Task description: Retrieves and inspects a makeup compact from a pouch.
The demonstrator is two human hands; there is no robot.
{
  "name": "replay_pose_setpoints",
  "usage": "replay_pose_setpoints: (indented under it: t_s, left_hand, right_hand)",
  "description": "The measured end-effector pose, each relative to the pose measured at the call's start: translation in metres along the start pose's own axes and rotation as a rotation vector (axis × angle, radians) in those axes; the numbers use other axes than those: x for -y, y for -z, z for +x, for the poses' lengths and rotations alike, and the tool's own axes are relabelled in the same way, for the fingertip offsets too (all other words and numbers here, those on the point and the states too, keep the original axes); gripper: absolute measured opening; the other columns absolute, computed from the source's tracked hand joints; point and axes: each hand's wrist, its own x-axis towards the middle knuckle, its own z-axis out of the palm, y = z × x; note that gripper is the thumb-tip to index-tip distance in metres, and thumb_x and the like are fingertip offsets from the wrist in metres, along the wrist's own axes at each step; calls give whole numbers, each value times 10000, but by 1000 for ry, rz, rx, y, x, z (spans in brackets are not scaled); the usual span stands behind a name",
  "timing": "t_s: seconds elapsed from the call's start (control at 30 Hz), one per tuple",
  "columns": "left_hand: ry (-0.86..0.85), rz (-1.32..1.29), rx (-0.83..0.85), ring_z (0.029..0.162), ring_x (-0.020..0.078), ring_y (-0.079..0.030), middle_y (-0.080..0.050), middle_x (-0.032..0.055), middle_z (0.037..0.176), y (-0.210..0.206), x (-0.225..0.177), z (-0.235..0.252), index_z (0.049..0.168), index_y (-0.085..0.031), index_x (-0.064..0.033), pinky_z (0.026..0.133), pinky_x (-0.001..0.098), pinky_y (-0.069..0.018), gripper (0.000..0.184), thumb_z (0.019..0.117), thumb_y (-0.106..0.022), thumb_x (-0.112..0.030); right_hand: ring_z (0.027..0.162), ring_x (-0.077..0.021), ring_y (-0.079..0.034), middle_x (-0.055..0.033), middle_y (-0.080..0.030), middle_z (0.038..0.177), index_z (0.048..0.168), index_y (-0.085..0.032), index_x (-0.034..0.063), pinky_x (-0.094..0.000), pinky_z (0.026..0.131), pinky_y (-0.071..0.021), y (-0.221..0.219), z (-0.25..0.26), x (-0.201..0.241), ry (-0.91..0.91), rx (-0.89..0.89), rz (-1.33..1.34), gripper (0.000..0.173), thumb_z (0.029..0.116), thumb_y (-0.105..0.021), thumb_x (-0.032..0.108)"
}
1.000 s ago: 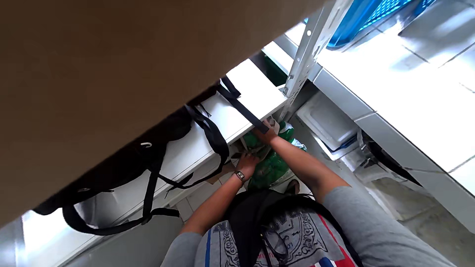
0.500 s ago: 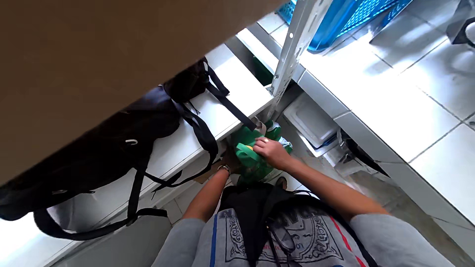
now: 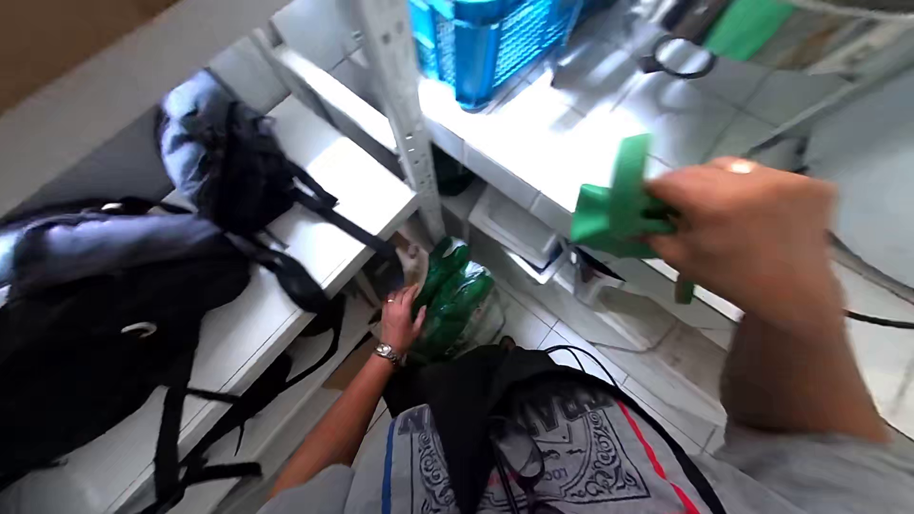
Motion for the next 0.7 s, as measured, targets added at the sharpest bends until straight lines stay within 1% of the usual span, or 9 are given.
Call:
replay_pose_setpoints:
  t_s: [0.07,0.13,0.2,0.3,0.37,0.43,0.53,0.63,0.7]
  left_hand:
    - [-197,-127,-195,1252,472,-589,-636,293,1304,1,-69,27,1325,-599,101,1083,601,-438,527,921,-712,-219]
    - [-372,-265,-294,1285,422,-576,-600,290,1359,5,-136,58,1366,-547,111,1088,536,-458,628,873,-769,-209]
    - [-478,-414,-248,1382,373,-502,-471,299,1501,12,-193,90,1466,-424,113,1123,475,-444,816,826,-829,-192]
    - [-451,-575,-90,1450,335,-430,-328,259,1612,7,-250,131,1591,-205,45,1131,475,-443,1082,781,-889,-170]
    - [-383,-616,-102,1414,365,-459,-422,280,1540,-5,-264,155,1584,-223,59,1156,507,-405,1071,752,-880,-97]
    - [-332,-601,-141,1367,386,-489,-497,285,1466,-12,-266,174,1545,-317,71,1154,525,-379,911,778,-800,-13]
    - [-336,-629,-161,1319,356,-547,-520,285,1439,-22,-259,190,1533,-353,66,1120,478,-440,787,834,-716,47]
    - [-319,-699,-151,1323,297,-564,-485,260,1498,-32,-254,201,1592,-231,32,1109,425,-465,837,888,-686,24]
    - [-276,-742,-199,1312,276,-578,-496,260,1484,-41,-256,207,1573,-214,41,1086,411,-487,819,898,-676,8]
  right_hand:
    - [851,-519,-671,-261,-686,842,918,-710,-28,-650,633,-491,-13,15,-14,-72,126,-74,124,822,-784,-3]
    - [969,-515,-667,-273,-701,937,974,-729,-29,-658,730,-502,-30,31,-25,-167,314,-107,106,871,-741,-5]
    - [1042,-512,-652,-279,-703,1002,1030,-737,-28,-654,777,-506,-49,41,-32,-207,387,-75,134,902,-701,-9]
    - [1054,-497,-651,-285,-687,1048,1076,-714,-51,-622,808,-529,-77,45,-36,-146,237,76,213,863,-709,-46]
    - [1050,-453,-666,-265,-682,1108,1045,-720,-56,-576,847,-556,-97,42,-42,-72,63,203,210,839,-747,-21]
    - [1049,-416,-672,-242,-689,1083,951,-748,-48,-526,860,-572,-110,36,-48,-13,-79,325,119,850,-757,14]
    - [1028,-421,-653,-240,-674,1009,893,-746,-64,-496,831,-568,-111,31,-47,-58,-167,357,124,927,-629,-41]
    - [1025,-455,-664,-279,-674,1038,982,-720,-88,-545,835,-554,-91,42,-49,-203,4,282,175,946,-550,-73]
    - [1092,-454,-652,-290,-660,1122,1115,-692,-79,-566,892,-536,-84,57,-52,-275,206,264,224,1008,-602,96]
